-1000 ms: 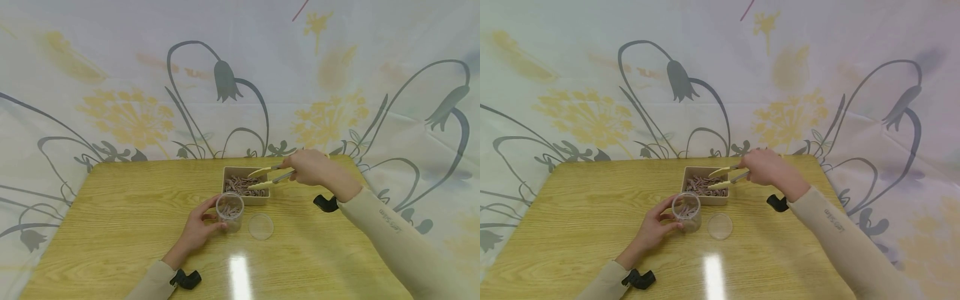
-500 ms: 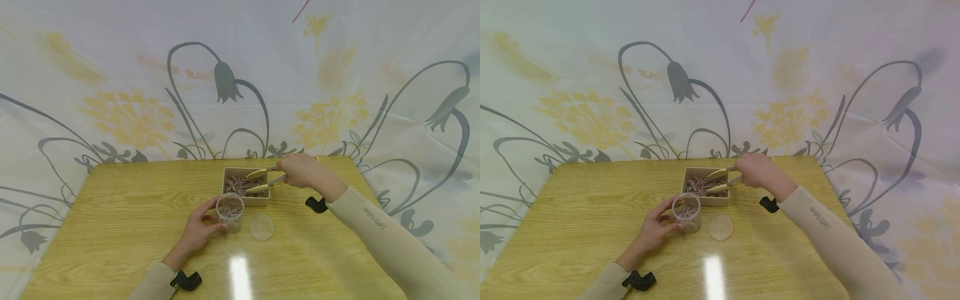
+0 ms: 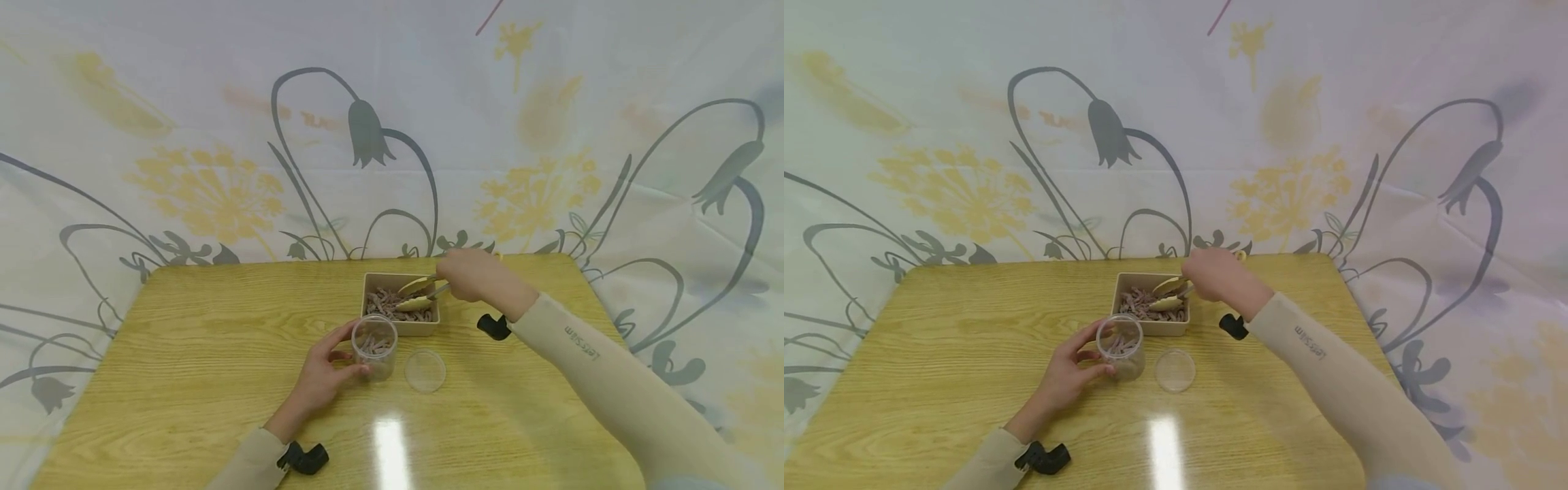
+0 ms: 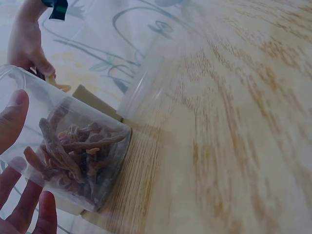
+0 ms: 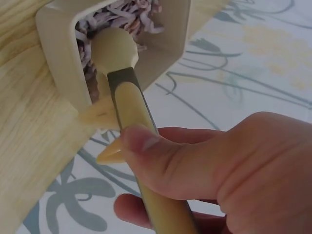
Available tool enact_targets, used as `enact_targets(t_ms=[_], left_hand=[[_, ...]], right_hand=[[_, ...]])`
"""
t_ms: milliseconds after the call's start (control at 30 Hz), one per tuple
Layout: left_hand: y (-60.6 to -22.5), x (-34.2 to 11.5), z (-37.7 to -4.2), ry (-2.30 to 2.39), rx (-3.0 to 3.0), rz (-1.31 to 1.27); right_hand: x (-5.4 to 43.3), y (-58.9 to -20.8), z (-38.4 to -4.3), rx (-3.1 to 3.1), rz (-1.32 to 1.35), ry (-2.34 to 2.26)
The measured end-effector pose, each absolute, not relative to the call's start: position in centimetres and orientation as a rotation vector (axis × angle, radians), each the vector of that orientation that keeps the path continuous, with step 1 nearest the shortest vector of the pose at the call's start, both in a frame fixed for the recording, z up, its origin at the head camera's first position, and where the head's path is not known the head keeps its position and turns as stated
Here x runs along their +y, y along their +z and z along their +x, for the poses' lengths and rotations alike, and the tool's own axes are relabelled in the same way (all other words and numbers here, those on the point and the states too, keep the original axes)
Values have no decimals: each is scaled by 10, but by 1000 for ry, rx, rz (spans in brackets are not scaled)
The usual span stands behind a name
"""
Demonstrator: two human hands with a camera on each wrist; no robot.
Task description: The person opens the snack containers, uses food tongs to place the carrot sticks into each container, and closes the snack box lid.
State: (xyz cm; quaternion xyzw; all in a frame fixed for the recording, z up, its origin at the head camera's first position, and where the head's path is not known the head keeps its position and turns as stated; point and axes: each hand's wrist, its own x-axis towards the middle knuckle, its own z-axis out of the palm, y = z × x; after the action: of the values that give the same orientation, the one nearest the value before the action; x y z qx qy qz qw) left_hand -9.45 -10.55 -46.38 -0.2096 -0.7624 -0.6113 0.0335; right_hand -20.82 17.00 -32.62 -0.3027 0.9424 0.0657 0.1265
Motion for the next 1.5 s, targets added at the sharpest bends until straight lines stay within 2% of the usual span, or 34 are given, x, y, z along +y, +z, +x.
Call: enact_targets(t_ms=[300, 600, 867, 1500], left_hand=[[-465, -106, -95, -1888, -2335, -645], [-465, -106, -96, -1908, -2344, -635], [-464, -106, -96, -1902, -2345, -627], [-462, -106, -96, -1885, -2354, -638]], right_hand=[[176, -329, -209, 2789, -912, 295], [192, -334, -213, 2753, -863, 124], [182, -335, -221, 2573, -801, 62], [199, -342, -214, 2716, -956, 33]])
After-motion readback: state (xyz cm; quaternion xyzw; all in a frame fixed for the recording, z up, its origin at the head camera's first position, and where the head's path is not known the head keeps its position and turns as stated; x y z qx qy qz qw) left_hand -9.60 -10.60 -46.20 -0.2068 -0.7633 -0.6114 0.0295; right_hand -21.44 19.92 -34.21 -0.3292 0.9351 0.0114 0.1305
